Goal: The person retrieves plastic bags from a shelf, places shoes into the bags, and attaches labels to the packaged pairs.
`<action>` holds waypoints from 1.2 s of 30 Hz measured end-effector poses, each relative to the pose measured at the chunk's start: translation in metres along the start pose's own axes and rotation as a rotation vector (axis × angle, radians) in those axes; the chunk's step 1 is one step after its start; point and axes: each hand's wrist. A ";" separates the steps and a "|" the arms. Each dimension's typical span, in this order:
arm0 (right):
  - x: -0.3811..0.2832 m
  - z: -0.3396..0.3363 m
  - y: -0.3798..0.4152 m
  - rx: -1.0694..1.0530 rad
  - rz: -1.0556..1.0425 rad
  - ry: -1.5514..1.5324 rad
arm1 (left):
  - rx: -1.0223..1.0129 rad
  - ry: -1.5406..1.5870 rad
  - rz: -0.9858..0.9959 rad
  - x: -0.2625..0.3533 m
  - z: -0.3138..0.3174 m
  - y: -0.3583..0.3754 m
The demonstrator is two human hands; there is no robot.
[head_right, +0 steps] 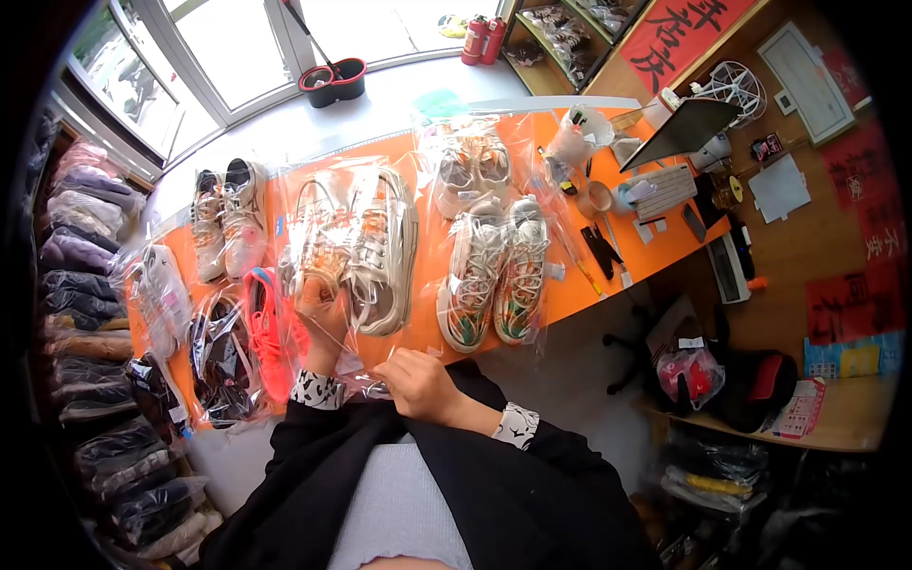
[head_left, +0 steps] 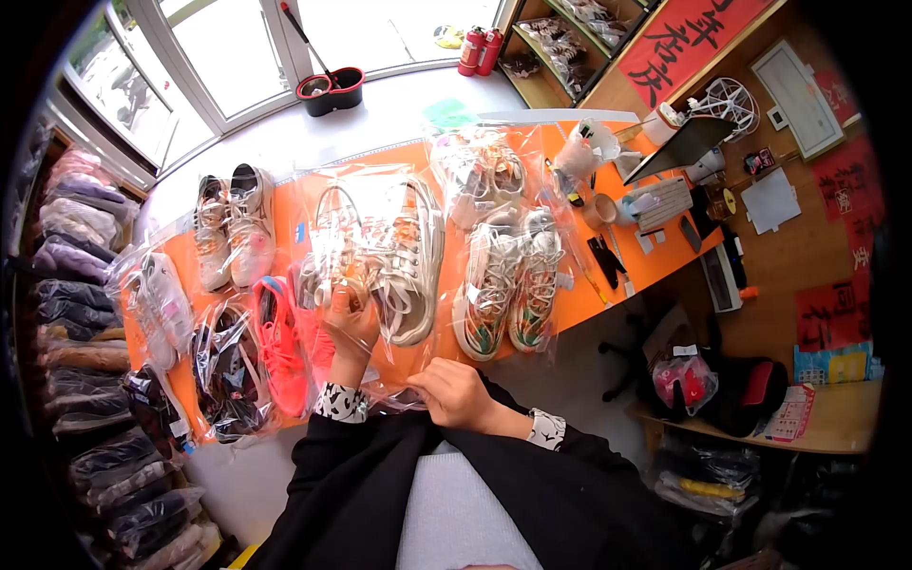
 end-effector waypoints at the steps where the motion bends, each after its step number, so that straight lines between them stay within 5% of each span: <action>1: 0.001 0.001 0.002 -0.005 -0.009 0.002 | 0.031 -0.126 0.081 -0.007 0.003 0.001; 7: 0.015 0.004 0.001 0.055 0.055 -0.056 | 0.064 -0.488 0.262 -0.060 0.041 0.006; 9: 0.023 0.010 0.009 0.030 0.195 -0.129 | -0.146 -0.228 -0.070 -0.060 0.050 0.007; 13: 0.041 0.017 0.015 0.021 0.314 -0.204 | -0.481 -0.143 -0.151 -0.057 0.047 -0.006; 18: 0.042 0.009 0.022 -0.036 0.533 -0.270 | -0.629 -0.010 -0.194 -0.066 0.049 0.005; 20: 0.041 -0.012 0.023 0.084 0.508 -0.228 | -0.544 -0.464 0.162 -0.051 0.036 0.020; 21: 0.051 -0.023 0.029 0.210 0.562 -0.214 | -0.492 -0.030 0.093 -0.074 0.042 0.041; 22: 0.063 -0.037 0.036 0.349 0.659 -0.311 | -0.700 0.172 -0.344 -0.075 0.023 0.057; 24: 0.089 -0.077 0.051 0.564 0.738 -0.057 | -0.510 -0.082 -0.096 -0.046 -0.016 0.061; 26: 0.158 -0.107 0.098 0.840 0.732 -0.066 | -0.569 0.451 -0.709 -0.073 -0.041 0.102; 27: 0.186 -0.125 0.117 0.973 0.900 -0.276 | -0.573 0.444 -0.710 -0.060 -0.043 0.096; 28: 0.198 -0.146 0.123 1.110 1.153 -0.419 | -0.461 0.757 -0.704 -0.035 -0.049 0.085; 31: 0.269 -0.166 0.163 1.103 1.236 -0.267 | -0.272 1.211 -0.729 -0.022 -0.058 0.060; 33: 0.308 -0.171 0.174 1.023 1.174 0.239 | -0.273 1.375 -0.747 -0.043 -0.055 0.049; 35: 0.316 -0.175 0.160 0.968 1.226 0.255 | -0.055 0.826 -0.889 -0.027 -0.037 0.013; 36: 0.313 -0.172 0.147 0.941 1.311 0.395 | -0.050 0.812 -0.888 -0.036 -0.036 0.006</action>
Point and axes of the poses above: each hand's wrist, its own y-axis away from the middle knuckle, its own z-axis out of the palm, x = y × z, and after that the axes turned 11 degrees about -y, right-handed
